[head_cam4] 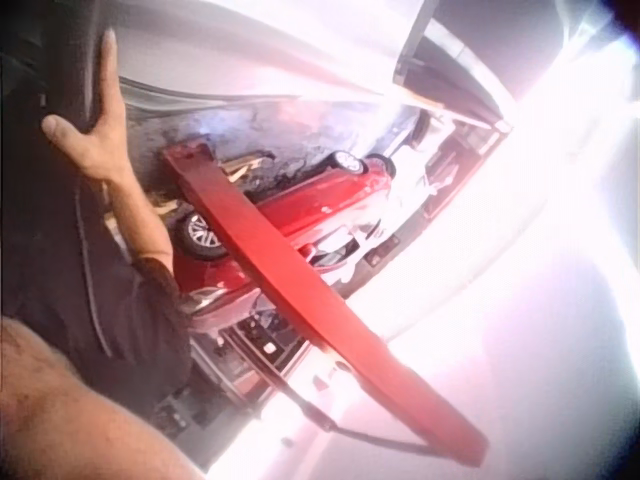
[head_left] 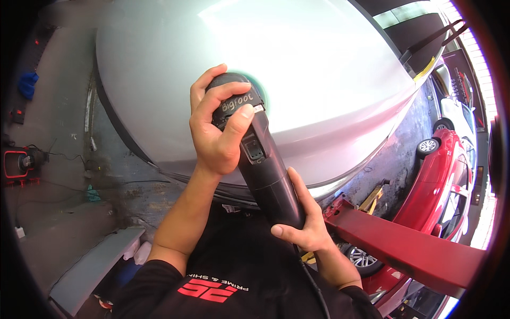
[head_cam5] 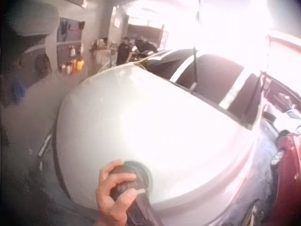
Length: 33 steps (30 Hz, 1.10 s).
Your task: The person uses a rotary polisher with a green pad to polish the hood of a silver car in a garage. They move the polisher across the surface, then stop to remove the pad, rinse it under a faucet, and reattach it before continuing.
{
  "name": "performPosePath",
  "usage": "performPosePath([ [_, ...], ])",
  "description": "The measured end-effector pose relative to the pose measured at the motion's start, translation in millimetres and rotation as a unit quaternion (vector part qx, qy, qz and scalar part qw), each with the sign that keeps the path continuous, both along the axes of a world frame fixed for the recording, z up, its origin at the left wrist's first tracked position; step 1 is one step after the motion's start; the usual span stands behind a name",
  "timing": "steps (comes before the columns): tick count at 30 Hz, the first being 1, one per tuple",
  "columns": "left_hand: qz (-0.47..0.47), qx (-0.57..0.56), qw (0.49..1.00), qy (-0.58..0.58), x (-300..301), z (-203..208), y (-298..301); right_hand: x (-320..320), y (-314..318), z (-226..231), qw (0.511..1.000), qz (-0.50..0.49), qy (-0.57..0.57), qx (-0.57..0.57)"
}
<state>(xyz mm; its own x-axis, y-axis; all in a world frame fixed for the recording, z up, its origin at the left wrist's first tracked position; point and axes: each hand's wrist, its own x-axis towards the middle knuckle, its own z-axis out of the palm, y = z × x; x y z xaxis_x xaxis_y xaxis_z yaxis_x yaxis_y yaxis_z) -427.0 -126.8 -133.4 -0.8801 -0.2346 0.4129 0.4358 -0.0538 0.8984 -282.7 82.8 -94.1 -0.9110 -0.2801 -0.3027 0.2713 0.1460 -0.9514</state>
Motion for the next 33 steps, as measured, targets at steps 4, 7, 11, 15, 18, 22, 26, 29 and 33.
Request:
performPosePath([
  [4,0.007,0.007,1.0,0.012,-1,-1,6,-4,8,0,1.0,0.001,0.012,-0.007],
  [7,0.001,-0.008,1.0,0.014,-5,1,16,-3,18,-2,1.0,-0.017,0.013,-0.021],
  [11,-0.004,-0.024,0.999,0.026,-12,4,29,-4,25,-3,0.998,-0.042,0.022,-0.035],
  [15,-0.02,-0.02,0.999,0.025,-19,5,36,-3,23,2,0.996,-0.066,0.031,-0.049],
  [18,-0.015,-0.032,0.999,0.023,-19,9,35,-4,21,1,0.995,-0.073,0.032,-0.063],
  [22,-0.009,-0.039,0.999,0.013,-18,9,29,-6,16,-4,0.995,-0.067,0.042,-0.053],
  [26,0.013,-0.036,0.999,0.006,-15,5,23,-10,19,-10,0.997,-0.039,0.037,-0.047],
  [29,0.033,-0.029,0.999,-0.006,-12,5,19,-22,24,-7,0.999,-0.003,0.03,-0.039],
  [33,0.034,-0.03,0.999,0.001,-7,3,12,-18,19,-8,0.999,0.004,0.038,-0.032],
])
